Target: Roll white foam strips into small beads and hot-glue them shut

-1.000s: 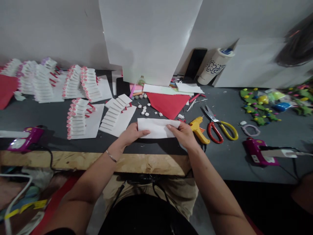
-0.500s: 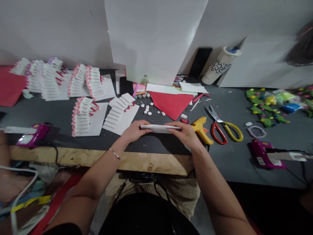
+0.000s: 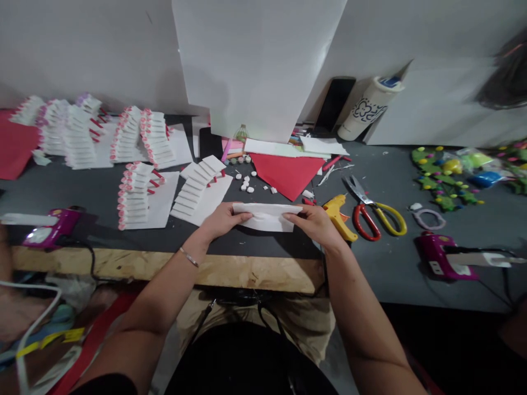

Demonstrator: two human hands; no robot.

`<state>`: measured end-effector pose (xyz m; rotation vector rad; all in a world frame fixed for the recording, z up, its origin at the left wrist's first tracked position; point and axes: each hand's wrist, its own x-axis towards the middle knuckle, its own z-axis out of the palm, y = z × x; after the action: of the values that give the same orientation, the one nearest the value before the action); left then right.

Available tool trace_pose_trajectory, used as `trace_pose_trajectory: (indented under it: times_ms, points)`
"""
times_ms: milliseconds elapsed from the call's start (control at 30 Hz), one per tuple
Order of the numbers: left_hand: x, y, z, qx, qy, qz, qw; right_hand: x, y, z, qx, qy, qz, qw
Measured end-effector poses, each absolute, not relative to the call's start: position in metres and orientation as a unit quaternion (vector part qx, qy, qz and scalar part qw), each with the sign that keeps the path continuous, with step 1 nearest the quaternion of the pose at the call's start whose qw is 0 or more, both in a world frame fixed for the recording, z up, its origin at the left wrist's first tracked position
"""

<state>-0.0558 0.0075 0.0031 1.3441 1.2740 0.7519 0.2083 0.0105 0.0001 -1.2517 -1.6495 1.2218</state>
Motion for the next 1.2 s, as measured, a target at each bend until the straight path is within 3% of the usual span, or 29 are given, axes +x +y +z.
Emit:
trace_pose_trajectory:
  times_ms: [833, 1200]
  points:
    - [-0.067, 0.002, 0.021, 0.544, 0.410, 0.317, 0.661, 0.212, 0.013, 0.011, -0.442, -0.446, 0.658, 0.415]
    - [-0.064, -0.001, 0.023, 0.552, 0.378, 0.325, 0.668, 0.218, 0.011, 0.010, -0.433, -0.483, 0.640, 0.411]
